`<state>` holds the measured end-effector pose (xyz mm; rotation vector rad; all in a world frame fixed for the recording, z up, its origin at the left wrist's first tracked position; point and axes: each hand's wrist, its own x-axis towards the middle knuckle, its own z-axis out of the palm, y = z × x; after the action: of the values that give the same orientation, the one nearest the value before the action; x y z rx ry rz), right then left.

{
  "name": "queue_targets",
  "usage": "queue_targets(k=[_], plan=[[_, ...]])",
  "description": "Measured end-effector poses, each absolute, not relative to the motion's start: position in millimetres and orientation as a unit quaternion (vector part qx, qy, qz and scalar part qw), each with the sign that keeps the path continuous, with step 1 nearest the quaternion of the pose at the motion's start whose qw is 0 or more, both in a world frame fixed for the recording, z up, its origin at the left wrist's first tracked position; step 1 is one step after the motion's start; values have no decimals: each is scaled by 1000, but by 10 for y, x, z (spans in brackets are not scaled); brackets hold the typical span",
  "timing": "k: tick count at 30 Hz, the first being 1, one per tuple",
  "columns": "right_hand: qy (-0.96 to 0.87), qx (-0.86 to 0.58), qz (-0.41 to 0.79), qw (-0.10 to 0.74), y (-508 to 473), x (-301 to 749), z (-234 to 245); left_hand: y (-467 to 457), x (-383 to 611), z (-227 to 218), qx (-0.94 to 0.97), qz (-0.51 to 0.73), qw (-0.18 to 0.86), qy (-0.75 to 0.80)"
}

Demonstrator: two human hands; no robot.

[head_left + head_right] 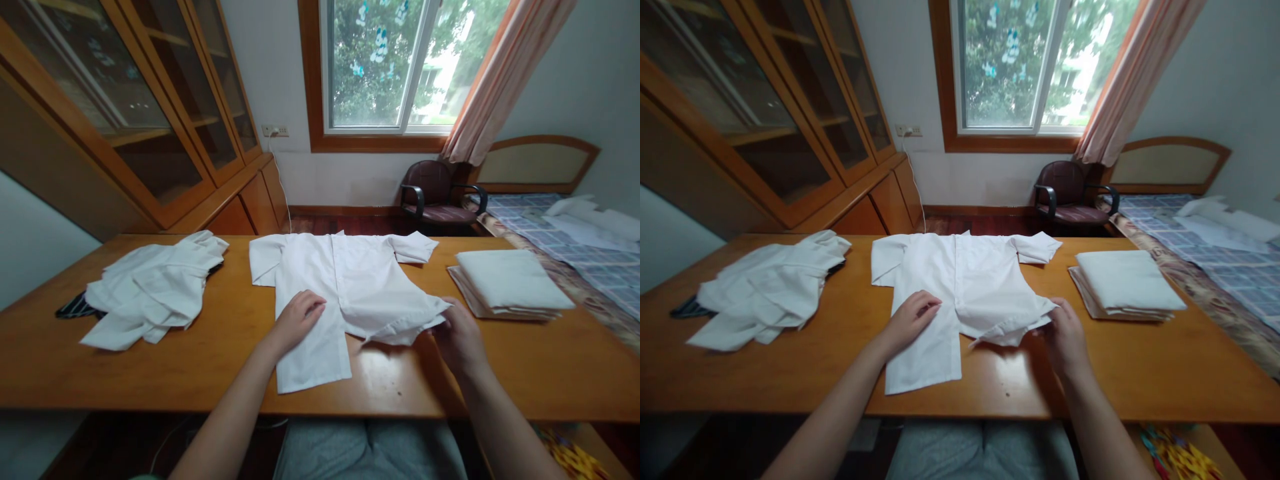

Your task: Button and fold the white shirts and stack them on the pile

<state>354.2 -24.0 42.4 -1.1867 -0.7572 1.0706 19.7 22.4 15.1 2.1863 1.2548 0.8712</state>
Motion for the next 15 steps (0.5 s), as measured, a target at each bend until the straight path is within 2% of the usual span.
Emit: queue_targets(k=[5, 11, 15], plan=[[-366, -584, 408, 599, -339, 3689, 260, 83, -25, 110, 818, 285, 177, 467], [-583, -651, 242, 422, -389, 3906, -57, -107, -313, 53, 789, 274, 94, 542], [-728, -587, 105, 337, -452, 3932, -33, -292, -443, 14, 753, 276, 89, 590]])
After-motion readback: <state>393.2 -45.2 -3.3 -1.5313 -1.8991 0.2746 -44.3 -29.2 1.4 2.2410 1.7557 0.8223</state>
